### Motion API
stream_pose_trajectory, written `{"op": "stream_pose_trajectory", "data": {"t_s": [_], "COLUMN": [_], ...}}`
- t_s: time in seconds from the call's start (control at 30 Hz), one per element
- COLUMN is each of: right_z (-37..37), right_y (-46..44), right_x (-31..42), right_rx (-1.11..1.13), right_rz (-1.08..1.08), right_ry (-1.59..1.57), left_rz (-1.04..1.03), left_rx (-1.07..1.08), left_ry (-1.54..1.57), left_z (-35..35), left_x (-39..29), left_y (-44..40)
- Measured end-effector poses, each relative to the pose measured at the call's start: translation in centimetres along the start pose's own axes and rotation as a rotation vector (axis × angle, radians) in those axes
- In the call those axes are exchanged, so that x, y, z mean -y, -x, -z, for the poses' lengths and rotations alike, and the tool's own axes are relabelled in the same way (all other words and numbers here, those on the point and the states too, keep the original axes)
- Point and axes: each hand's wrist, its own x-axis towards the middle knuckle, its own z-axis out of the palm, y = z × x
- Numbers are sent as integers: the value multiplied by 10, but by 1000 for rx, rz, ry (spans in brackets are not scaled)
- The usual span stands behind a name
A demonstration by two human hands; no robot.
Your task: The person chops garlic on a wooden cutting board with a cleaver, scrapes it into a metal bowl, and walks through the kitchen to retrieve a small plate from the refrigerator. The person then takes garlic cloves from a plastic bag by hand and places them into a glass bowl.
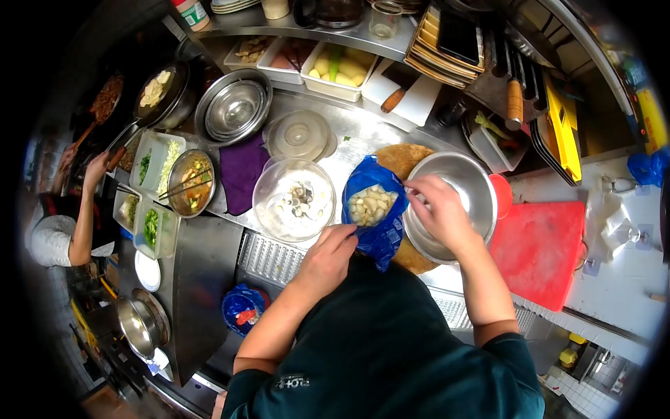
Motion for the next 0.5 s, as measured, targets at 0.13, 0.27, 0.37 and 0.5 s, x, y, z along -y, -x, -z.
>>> {"op": "stream_pose_trajectory", "data": {"t_s": [0.13,0.27,0.37,0.5], "right_z": [19,2,-22,-23], "right_y": [60,125,160,184], "right_x": [-23,-30,-52,-77], "right_rx": [-36,143,102,-19], "right_rz": [-19,-3,-67,-138], "right_ry": [165,249,293,379], "left_rz": [18,44,40,16], "left_rx": [-26,-44,-20,10], "left_ry": [-21,-16,10,14], "left_z": [-1,-13,-17,-16], "left_x": [-2,-1,-3,-3], "left_y": [-1,0,-2,-6]}}
